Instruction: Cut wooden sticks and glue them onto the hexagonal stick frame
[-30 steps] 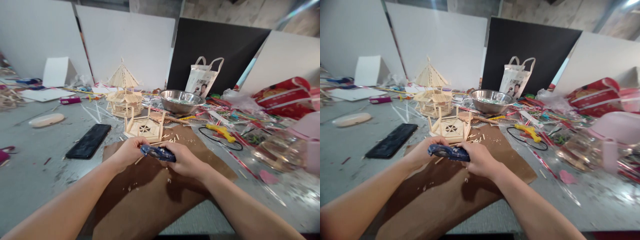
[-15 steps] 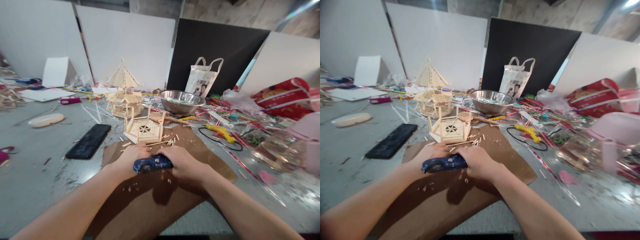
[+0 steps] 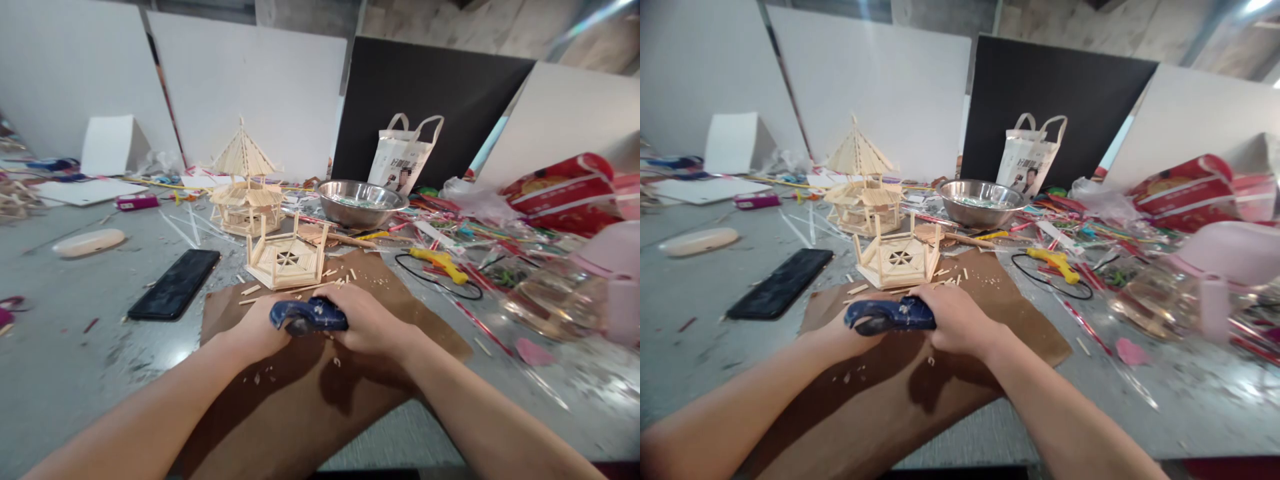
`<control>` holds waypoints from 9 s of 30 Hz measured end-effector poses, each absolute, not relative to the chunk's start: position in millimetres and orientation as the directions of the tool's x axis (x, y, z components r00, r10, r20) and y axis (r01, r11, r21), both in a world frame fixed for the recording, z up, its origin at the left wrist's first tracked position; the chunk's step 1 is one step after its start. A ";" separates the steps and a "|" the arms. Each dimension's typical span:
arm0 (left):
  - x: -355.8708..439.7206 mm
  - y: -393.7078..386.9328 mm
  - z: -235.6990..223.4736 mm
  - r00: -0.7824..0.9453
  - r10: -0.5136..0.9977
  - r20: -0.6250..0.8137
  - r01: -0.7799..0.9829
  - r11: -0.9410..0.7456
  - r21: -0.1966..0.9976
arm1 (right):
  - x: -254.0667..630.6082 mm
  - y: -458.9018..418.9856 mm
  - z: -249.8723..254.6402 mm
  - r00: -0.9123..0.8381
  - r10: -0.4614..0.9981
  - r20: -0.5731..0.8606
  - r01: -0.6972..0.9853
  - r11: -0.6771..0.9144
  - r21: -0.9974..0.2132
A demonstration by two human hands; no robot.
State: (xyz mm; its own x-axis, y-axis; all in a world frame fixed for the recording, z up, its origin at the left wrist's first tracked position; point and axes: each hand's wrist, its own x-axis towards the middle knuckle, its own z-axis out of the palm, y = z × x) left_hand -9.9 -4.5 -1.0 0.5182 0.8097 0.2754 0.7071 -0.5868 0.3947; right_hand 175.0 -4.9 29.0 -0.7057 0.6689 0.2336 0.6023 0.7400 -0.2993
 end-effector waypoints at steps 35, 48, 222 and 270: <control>-10.6 -0.8 7.4 0.446 0.895 0.001 -0.016 0.007 1.000 | 190.4 14.8 20.3 -0.521 0.777 0.353 0.776 0.603 -0.184; -11.7 -0.3 3.6 0.490 0.872 -0.009 0.014 0.003 1.000 | 189.1 11.6 22.7 -0.541 0.775 0.325 0.765 0.615 -0.192; -24.8 14.7 -4.2 0.292 0.956 -0.031 0.870 -0.253 0.423 | 212.9 42.9 -7.4 -0.424 0.838 0.344 0.872 0.481 -0.097; -27.7 12.0 4.9 0.305 0.893 0.332 0.782 -0.434 0.447 | 193.2 27.4 -2.9 -0.309 0.471 0.827 0.761 0.643 -0.082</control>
State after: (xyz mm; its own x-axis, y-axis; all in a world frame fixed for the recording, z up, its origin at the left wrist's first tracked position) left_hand -27.7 12.0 4.9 0.3053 0.8926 0.3317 0.7824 -0.4337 0.4470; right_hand 193.2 27.4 -2.9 -0.3089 0.4706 0.8265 0.7613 0.6433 -0.0817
